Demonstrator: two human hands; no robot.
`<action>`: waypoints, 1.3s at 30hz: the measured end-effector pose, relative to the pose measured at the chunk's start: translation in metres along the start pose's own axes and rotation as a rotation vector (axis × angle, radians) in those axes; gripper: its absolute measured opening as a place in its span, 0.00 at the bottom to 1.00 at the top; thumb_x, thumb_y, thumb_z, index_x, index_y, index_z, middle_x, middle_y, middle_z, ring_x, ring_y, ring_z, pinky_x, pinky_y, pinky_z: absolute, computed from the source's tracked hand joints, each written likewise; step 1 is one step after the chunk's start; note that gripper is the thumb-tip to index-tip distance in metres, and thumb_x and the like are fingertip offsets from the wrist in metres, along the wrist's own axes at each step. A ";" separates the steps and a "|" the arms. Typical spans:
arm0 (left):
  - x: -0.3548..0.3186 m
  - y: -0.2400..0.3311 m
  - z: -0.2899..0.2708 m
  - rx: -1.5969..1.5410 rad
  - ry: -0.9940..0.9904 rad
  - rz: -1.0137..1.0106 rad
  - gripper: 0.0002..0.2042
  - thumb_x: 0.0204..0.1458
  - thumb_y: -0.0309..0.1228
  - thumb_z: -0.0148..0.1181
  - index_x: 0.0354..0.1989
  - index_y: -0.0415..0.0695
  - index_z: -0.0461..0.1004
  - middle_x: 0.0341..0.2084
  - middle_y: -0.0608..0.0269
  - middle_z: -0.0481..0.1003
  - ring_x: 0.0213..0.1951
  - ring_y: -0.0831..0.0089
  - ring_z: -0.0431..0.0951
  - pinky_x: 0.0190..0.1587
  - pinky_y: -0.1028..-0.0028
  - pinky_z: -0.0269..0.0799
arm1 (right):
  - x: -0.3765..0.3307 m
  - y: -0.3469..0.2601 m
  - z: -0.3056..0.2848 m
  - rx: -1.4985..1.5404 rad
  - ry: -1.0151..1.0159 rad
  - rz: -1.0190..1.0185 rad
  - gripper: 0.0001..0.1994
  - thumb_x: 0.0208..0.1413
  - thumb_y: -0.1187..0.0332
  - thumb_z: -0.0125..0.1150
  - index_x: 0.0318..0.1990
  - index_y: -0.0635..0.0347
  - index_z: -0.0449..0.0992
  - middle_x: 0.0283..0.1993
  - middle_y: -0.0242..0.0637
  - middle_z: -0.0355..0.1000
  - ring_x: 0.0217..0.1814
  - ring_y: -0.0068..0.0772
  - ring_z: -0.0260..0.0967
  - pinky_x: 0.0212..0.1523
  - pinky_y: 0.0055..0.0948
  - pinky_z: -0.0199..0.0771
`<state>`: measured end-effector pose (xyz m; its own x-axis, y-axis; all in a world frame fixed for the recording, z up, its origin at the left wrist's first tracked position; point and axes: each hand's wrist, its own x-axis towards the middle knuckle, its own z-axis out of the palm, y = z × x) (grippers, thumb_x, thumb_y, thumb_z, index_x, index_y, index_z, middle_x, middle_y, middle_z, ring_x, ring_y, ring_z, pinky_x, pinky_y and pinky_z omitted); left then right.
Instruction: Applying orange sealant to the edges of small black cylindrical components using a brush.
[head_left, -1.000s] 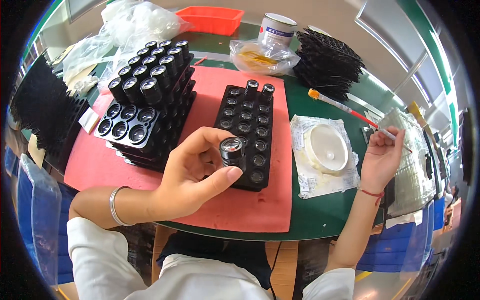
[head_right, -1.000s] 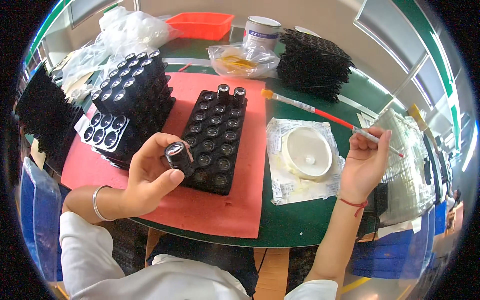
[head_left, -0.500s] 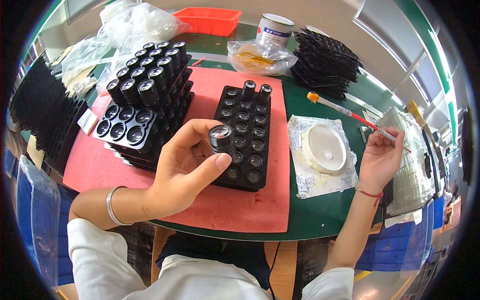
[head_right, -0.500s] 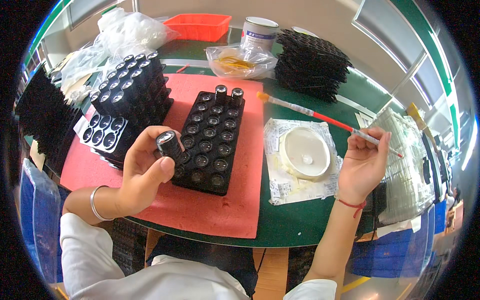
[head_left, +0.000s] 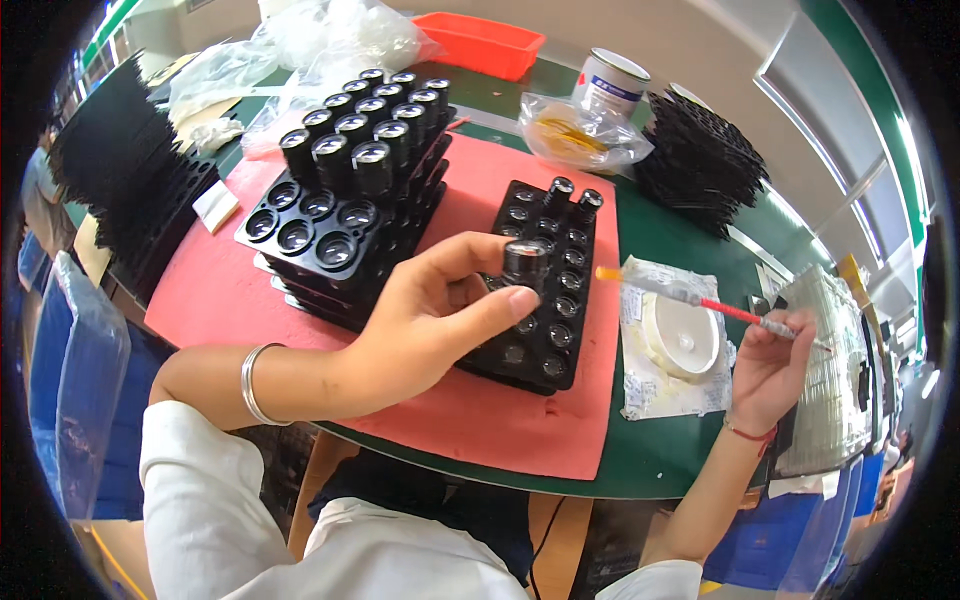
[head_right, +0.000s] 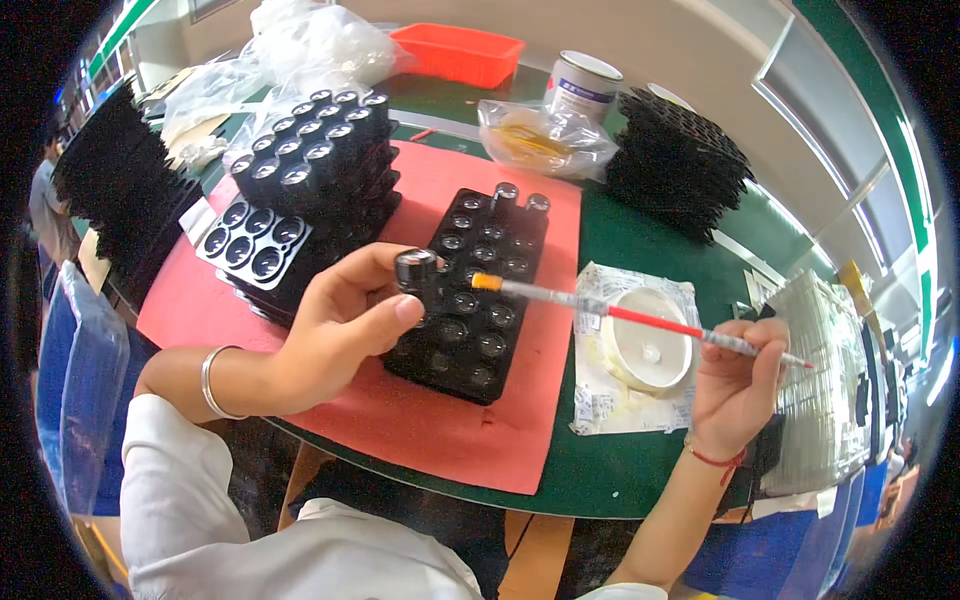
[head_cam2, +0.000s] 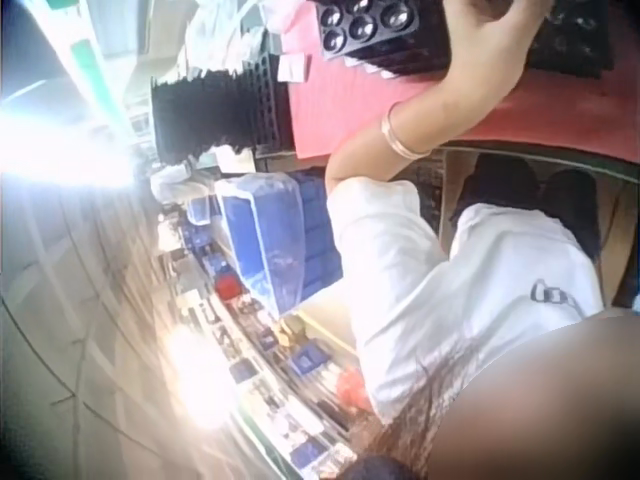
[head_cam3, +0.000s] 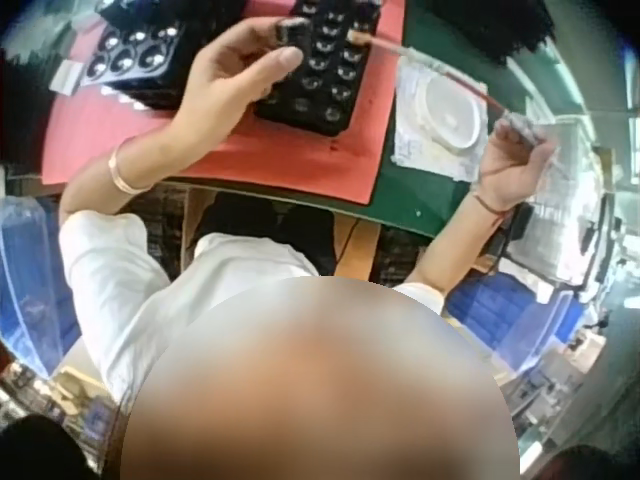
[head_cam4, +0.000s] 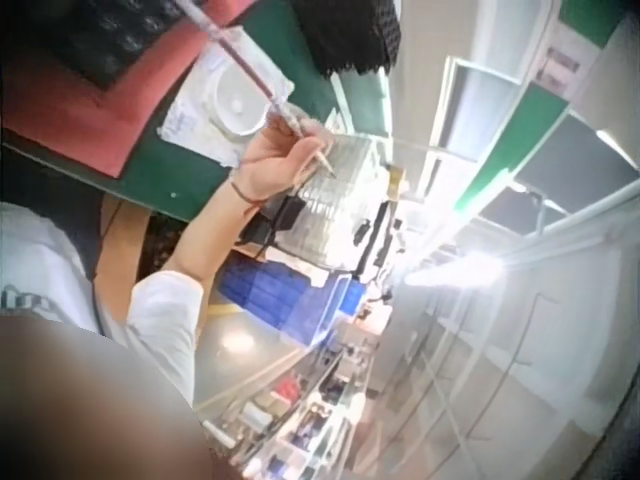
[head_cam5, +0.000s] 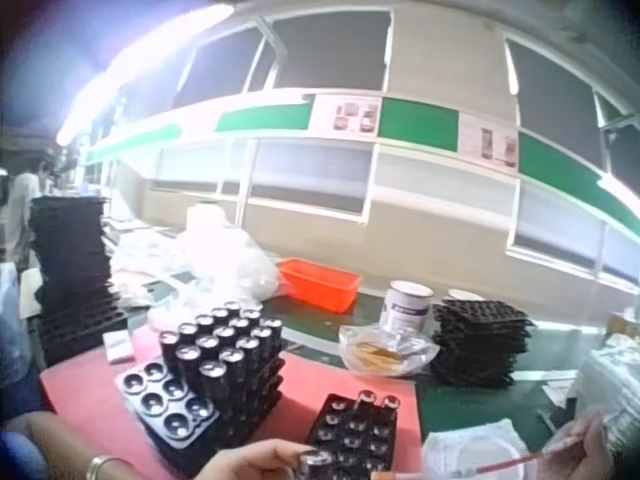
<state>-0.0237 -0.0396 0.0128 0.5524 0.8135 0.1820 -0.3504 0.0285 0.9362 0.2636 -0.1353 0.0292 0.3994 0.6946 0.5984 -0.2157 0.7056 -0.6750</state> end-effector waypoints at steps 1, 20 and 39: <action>0.002 -0.005 -0.001 -0.001 -0.009 0.029 0.12 0.45 0.27 0.57 0.39 0.40 0.67 0.27 0.75 0.69 0.22 0.92 0.60 0.24 0.89 0.57 | -0.002 0.000 -0.001 -0.005 -0.013 0.006 0.11 0.54 0.63 0.46 0.31 0.62 0.62 0.27 0.43 0.66 0.27 0.30 0.66 0.31 0.22 0.70; 0.003 -0.015 -0.003 0.044 -0.043 0.075 0.12 0.41 0.29 0.62 0.33 0.41 0.68 0.24 0.76 0.68 0.19 0.92 0.58 0.21 0.89 0.54 | -0.007 0.002 0.008 -0.140 -0.132 0.022 0.12 0.52 0.61 0.48 0.30 0.64 0.63 0.28 0.47 0.68 0.29 0.33 0.69 0.32 0.26 0.73; -0.002 -0.006 -0.002 0.036 -0.127 -0.054 0.12 0.47 0.24 0.53 0.41 0.37 0.66 0.35 0.66 0.69 0.38 0.83 0.67 0.42 0.80 0.63 | -0.004 0.003 0.003 -0.125 -0.063 0.038 0.11 0.54 0.63 0.46 0.30 0.64 0.64 0.28 0.46 0.69 0.28 0.32 0.70 0.31 0.26 0.74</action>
<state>-0.0238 -0.0401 0.0064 0.6619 0.7311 0.1654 -0.2917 0.0480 0.9553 0.2585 -0.1352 0.0266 0.3354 0.7309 0.5944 -0.1153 0.6580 -0.7441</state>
